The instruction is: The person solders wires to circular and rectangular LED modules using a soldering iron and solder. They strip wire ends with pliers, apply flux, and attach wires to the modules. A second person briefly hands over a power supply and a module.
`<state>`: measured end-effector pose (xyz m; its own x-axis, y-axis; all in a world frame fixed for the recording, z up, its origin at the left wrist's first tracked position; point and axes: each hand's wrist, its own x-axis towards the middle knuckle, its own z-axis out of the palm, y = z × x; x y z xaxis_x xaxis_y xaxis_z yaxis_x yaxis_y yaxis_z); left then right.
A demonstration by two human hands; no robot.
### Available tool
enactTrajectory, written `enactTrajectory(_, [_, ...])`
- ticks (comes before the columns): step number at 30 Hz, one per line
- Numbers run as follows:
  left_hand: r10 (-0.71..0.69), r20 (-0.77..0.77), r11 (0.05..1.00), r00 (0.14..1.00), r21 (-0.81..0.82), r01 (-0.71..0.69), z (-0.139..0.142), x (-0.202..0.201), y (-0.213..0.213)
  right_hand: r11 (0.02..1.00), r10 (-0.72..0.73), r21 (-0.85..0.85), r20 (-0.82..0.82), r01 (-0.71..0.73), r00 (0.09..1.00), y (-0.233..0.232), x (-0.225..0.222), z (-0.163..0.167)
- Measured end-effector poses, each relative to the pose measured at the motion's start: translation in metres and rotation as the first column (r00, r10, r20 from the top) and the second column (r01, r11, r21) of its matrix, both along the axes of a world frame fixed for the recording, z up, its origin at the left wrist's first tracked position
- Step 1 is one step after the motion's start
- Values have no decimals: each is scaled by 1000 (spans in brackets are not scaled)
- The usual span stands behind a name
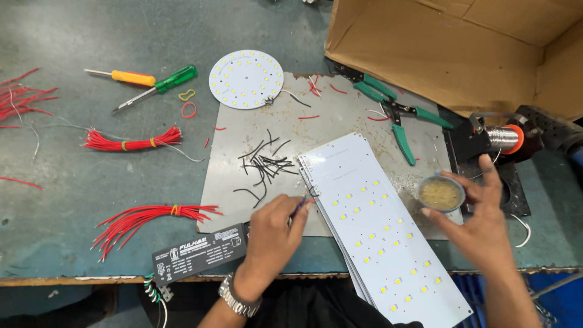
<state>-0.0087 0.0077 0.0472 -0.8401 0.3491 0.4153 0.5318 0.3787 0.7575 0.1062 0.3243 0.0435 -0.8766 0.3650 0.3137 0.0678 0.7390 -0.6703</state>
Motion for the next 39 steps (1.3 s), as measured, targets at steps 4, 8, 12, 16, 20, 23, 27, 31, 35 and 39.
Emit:
enactTrajectory(4, [48, -145, 990, 988, -126, -66, -7, -24, 7, 990, -108, 99, 59, 102, 992, 23, 3, -17])
enactTrajectory(8, [-11, -85, 993, 996, -118, 1, -20, -26, 20, 990, -108, 91, 44, 103, 993, 28, 2, -30])
enactTrajectory(12, [8, -37, 999, 999, -35, -10, -33, -20, 27, 967, -109, 227, -53, 118, 993, 31, 5, -29])
enactTrajectory(16, [6, 62, 1000, 998, 9, -7, -38, -27, 26, 990, -144, -24, -165, 142, 976, 39, 15, -28])
enactTrajectory(20, [35, 76, 999, 997, -37, -32, -38, -32, 28, 820, -300, -567, -315, 75, 900, 64, 34, -39])
enactTrajectory(23, [35, 69, 999, 997, -44, -32, -39, -32, 26, 638, -470, -761, -268, 114, 841, 102, 61, -56])
enactTrajectory(27, [10, 18, 999, 1000, -37, -9, -46, -32, 21, 427, -472, -889, -374, -165, 798, 169, 90, -87])
enactTrajectory(31, [8, -12, 998, 1000, -65, -9, -51, -29, 17, 604, -371, -771, -494, -200, 786, 217, 79, -97])
enactTrajectory(35, [7, -22, 998, 1000, -67, -8, -51, -24, 15, 676, -442, -736, -448, -39, 777, 220, 47, -72])
enactTrajectory(39, [5, -38, 997, 999, -73, -7, -51, -20, 12, 723, -543, -661, -363, 201, 757, 197, 26, -47])
